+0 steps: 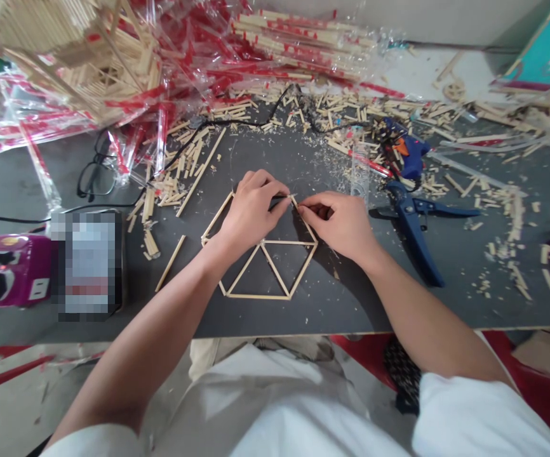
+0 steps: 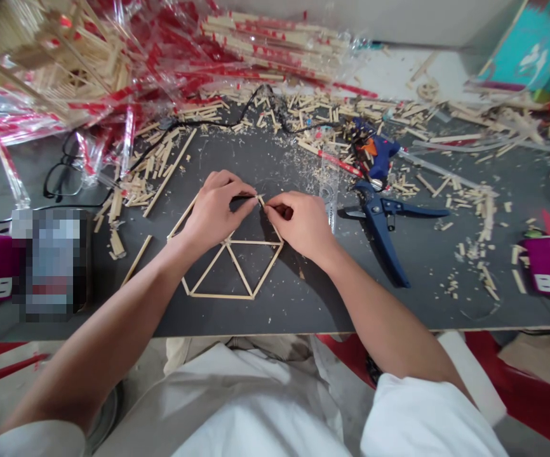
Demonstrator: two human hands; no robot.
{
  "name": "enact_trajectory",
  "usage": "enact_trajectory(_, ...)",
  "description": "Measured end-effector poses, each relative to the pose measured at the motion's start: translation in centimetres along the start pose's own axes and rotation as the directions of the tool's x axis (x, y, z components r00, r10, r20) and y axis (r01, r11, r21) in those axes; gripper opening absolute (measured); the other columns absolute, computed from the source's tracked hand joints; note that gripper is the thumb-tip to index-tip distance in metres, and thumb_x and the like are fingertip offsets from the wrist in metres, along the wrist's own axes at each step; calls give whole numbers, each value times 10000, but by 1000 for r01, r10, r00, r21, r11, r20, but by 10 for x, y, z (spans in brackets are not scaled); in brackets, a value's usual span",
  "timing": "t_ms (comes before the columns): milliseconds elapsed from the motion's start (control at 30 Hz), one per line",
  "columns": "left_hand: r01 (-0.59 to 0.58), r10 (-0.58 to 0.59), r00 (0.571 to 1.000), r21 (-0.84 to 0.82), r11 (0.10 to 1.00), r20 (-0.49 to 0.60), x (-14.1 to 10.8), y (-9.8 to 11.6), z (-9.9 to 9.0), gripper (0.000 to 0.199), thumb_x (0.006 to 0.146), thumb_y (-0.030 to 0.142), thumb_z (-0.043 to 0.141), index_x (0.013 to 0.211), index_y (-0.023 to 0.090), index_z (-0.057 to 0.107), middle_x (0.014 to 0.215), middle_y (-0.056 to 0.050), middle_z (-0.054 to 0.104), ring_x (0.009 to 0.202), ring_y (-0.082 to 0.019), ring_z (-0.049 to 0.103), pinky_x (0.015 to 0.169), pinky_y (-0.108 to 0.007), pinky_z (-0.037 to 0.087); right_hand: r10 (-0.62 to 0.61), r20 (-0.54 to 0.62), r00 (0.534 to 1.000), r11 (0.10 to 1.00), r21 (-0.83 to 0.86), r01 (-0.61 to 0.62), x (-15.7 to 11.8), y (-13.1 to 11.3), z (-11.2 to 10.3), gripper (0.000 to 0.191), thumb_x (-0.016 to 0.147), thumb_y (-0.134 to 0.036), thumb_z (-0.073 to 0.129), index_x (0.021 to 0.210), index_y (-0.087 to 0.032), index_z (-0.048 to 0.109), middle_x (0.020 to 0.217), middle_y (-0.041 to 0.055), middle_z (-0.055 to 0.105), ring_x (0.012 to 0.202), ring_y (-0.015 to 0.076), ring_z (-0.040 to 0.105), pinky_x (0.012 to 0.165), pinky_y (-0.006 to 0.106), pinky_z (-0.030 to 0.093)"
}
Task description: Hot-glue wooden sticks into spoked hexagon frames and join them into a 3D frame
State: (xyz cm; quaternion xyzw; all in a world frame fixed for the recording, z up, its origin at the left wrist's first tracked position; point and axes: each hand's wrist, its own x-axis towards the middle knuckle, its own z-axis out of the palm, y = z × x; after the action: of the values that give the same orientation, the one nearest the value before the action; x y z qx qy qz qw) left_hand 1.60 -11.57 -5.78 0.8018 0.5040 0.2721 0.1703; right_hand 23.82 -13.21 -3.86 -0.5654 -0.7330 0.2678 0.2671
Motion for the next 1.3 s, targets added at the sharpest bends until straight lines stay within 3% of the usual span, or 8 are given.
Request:
enact_trajectory(200, -7, 8, 1000, -2, 1000, 17, -1, 1, 0, 241, 1122, 278, 645, 1232, 242, 857, 1202, -119, 732, 1192, -312, 643, 1105, -513, 554, 39, 4, 999, 999, 23, -39, -1, 1, 4, 69, 958, -291, 844, 961, -231, 877, 805, 31, 794, 684, 186, 652, 745, 359, 521)
enact_trajectory(433, -20, 19, 999, 25, 999, 41, -1, 2, 0, 292, 1159, 306, 593, 1245, 233, 862, 1216, -137, 714, 1187, -327, 628, 1085, -509, 538, -12, -23, 1000, 1000, -24, 11, 0, 0, 4, 82, 987, -252, 810, 943, -217, 870, 826, 44, 787, 705, 191, 661, 757, 351, 508)
enact_trajectory(1300, -13, 12, 999, 23, 1000, 31, -1, 2, 0, 249, 1156, 280, 619, 1236, 205, 843, 1240, -136, 749, 1215, -328, 647, 1116, -497, 543, -41, -54, 998, 999, -38, 39, -1, 0, 7, 93, 971, -272, 768, 981, -224, 847, 835, 41, 759, 699, 192, 643, 765, 367, 513)
